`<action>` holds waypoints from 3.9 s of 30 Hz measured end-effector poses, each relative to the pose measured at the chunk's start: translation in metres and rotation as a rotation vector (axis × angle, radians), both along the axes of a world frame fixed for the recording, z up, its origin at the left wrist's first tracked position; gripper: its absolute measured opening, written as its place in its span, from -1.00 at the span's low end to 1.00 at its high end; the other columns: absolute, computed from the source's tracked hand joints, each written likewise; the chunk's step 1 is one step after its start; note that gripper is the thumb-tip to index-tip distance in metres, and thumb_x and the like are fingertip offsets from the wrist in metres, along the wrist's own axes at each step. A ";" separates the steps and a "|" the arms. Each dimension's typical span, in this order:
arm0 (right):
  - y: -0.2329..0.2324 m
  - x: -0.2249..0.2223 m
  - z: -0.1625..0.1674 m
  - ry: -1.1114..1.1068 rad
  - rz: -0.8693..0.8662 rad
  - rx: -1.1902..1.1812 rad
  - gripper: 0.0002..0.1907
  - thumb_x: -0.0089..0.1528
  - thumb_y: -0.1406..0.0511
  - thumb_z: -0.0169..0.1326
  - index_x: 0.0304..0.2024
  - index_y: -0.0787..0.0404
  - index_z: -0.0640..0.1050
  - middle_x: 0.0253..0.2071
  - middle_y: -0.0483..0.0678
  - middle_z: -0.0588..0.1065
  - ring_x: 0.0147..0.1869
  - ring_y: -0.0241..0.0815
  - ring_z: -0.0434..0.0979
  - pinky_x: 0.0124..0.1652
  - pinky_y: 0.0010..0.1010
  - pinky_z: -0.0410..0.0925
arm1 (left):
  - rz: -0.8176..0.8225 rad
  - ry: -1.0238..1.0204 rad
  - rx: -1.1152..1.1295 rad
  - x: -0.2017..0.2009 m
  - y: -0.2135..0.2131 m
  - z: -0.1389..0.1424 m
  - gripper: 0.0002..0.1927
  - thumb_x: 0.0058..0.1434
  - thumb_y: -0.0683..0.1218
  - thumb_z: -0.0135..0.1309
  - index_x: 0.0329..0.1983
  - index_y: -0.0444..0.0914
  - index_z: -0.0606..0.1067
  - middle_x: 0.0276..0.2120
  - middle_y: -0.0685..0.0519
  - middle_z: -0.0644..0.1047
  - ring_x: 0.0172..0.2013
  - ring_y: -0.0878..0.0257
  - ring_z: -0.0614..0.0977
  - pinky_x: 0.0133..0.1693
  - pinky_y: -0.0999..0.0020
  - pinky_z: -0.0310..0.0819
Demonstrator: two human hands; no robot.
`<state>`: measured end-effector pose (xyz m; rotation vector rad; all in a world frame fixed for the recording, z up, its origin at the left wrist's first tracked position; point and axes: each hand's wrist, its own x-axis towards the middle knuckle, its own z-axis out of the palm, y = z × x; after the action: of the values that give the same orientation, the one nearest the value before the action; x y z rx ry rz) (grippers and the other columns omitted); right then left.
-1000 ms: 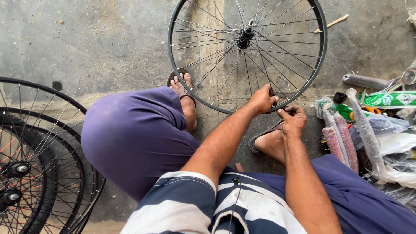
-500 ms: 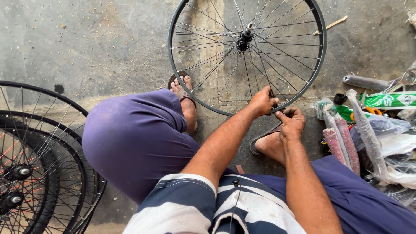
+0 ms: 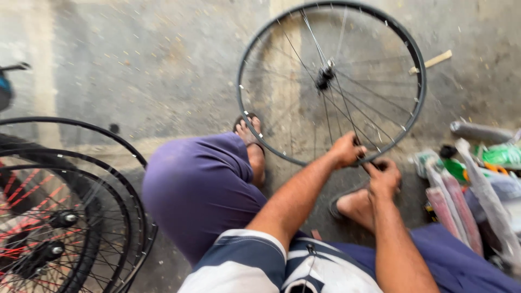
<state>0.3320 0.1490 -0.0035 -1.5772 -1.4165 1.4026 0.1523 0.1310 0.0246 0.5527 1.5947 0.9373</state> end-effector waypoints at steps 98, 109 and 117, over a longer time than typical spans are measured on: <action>0.019 -0.001 -0.019 0.397 -0.291 -0.476 -0.81 0.29 0.32 0.25 -0.13 0.26 0.53 -0.23 -0.08 0.54 -0.24 -0.18 0.52 -0.32 -0.34 0.39 | -0.996 0.830 0.310 -0.022 0.042 -0.021 -0.67 0.05 0.27 0.19 -0.11 0.24 0.64 -0.17 0.21 0.64 0.09 0.14 0.49 0.25 -0.05 0.07; 0.032 0.007 -0.022 0.379 -0.349 -0.428 -0.86 0.30 0.36 0.24 -0.11 0.20 0.56 -0.20 -0.09 0.58 -0.25 -0.21 0.54 -0.30 -0.34 0.37 | -1.016 0.788 0.210 -0.006 0.053 -0.015 -0.63 0.23 0.18 -0.01 0.07 0.13 0.58 -0.06 0.08 0.53 0.15 0.09 0.39 0.32 -0.12 -0.12; 0.055 0.007 -0.028 0.379 -0.461 -0.398 -0.80 0.25 0.35 0.31 -0.16 0.20 0.53 -0.25 -0.11 0.56 -0.29 -0.21 0.54 -0.42 -0.40 0.37 | -0.384 1.130 0.356 -0.045 0.051 0.006 -0.89 0.15 -0.10 0.06 -0.32 -0.11 0.59 -0.23 -0.03 0.53 -0.08 0.01 0.55 0.01 0.02 0.37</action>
<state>0.3394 0.2038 -0.0317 -1.6225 -0.5292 1.6369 0.1069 0.1819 0.0310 1.7940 2.1549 0.6092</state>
